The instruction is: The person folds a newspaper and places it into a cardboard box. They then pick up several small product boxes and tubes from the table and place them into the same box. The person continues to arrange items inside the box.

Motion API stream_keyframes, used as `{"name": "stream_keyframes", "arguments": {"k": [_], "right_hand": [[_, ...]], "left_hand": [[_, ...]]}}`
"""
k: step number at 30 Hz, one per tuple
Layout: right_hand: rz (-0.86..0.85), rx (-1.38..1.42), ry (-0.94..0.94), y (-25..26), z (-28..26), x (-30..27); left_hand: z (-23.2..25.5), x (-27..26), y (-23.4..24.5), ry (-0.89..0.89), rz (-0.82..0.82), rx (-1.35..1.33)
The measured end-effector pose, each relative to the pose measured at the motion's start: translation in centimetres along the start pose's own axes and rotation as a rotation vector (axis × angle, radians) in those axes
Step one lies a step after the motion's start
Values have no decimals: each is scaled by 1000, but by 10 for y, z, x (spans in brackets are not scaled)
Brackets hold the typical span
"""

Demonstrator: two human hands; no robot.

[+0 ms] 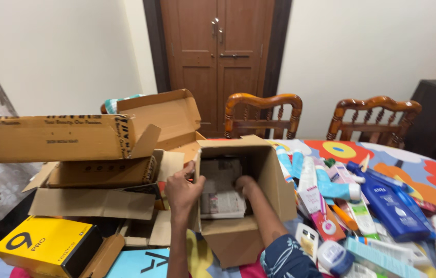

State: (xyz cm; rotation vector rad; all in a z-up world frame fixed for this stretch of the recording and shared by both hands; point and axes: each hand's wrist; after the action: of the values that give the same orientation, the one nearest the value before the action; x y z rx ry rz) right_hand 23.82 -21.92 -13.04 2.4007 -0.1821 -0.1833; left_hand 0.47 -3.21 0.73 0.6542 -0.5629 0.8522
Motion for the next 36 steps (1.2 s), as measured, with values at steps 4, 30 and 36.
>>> {"name": "stream_keyframes", "arguments": {"k": [4,30,36], "right_hand": [[73,-406,129,-6,-17,-12],[509,140,1220,122,-117,-258],[186,160,1411,56,-119,-320]], "left_hand": [[0,1,0,94,-60,4],[-26,14,50,485,-245,-158],[-38,2,129,331,87,-244]]}}
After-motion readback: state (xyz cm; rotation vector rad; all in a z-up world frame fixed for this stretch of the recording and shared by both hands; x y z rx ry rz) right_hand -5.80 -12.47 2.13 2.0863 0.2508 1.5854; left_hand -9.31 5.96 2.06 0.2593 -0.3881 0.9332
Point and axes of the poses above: each hand's wrist, its own x-axis towards the middle knuckle, its own y-axis out of the back of the hand, z = x × y, and after that the axes turned 10 degrees about z, right-handed
